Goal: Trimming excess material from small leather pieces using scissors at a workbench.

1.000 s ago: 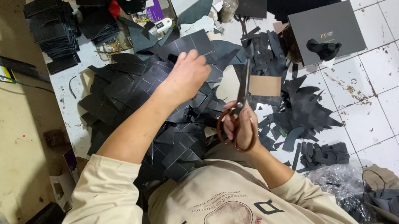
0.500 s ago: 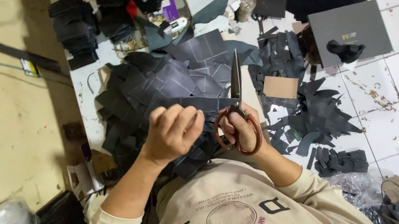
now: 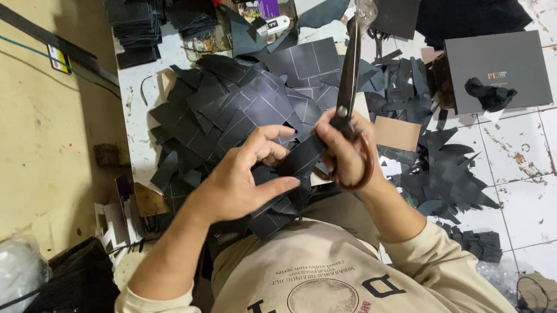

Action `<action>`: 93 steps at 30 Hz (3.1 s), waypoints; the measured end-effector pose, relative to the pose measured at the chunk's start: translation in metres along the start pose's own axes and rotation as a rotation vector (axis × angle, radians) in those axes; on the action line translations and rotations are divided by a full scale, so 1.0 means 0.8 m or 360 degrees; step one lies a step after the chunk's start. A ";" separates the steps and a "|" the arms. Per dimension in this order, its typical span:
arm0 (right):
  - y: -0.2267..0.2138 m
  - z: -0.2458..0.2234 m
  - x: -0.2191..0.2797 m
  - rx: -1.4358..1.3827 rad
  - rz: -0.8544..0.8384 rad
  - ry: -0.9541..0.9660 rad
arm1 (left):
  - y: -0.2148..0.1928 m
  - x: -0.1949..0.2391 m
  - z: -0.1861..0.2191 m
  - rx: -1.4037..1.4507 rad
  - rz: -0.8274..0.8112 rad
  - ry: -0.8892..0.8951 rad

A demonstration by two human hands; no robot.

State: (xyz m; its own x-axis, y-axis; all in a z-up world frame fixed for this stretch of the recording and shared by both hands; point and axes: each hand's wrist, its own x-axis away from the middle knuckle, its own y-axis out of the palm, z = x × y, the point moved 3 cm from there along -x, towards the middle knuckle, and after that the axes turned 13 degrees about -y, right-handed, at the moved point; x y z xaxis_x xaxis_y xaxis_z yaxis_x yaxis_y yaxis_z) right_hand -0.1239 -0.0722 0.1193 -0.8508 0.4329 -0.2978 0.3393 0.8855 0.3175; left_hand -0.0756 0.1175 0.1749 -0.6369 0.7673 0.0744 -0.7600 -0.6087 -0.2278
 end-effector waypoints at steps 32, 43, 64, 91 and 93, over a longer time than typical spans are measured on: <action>0.004 0.032 0.077 -0.0016 -0.0910 -0.0190 | -0.006 -0.006 -0.039 0.0636 0.0881 -0.0089; 0.006 0.029 0.080 0.0304 -0.0906 -0.0294 | 0.006 -0.003 -0.022 0.0429 0.1013 0.0132; 0.010 0.033 0.082 0.0338 -0.0749 -0.0294 | 0.010 -0.003 -0.026 0.0264 0.1024 0.0242; 0.005 0.028 0.067 0.0400 -0.0729 -0.0348 | 0.029 -0.004 -0.024 0.0142 0.1086 0.0304; 0.000 0.037 0.075 0.0378 -0.0673 -0.0322 | 0.029 -0.004 -0.028 0.0156 0.1087 0.0303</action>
State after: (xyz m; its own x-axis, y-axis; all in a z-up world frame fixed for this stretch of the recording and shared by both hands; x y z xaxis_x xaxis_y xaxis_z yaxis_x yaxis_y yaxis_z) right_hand -0.1629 -0.0415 0.0746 -0.8467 0.0324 -0.5311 0.0845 0.9937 -0.0741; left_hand -0.0879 0.1053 0.1476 -0.9477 0.2248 -0.2267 -0.2134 -0.9742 -0.0737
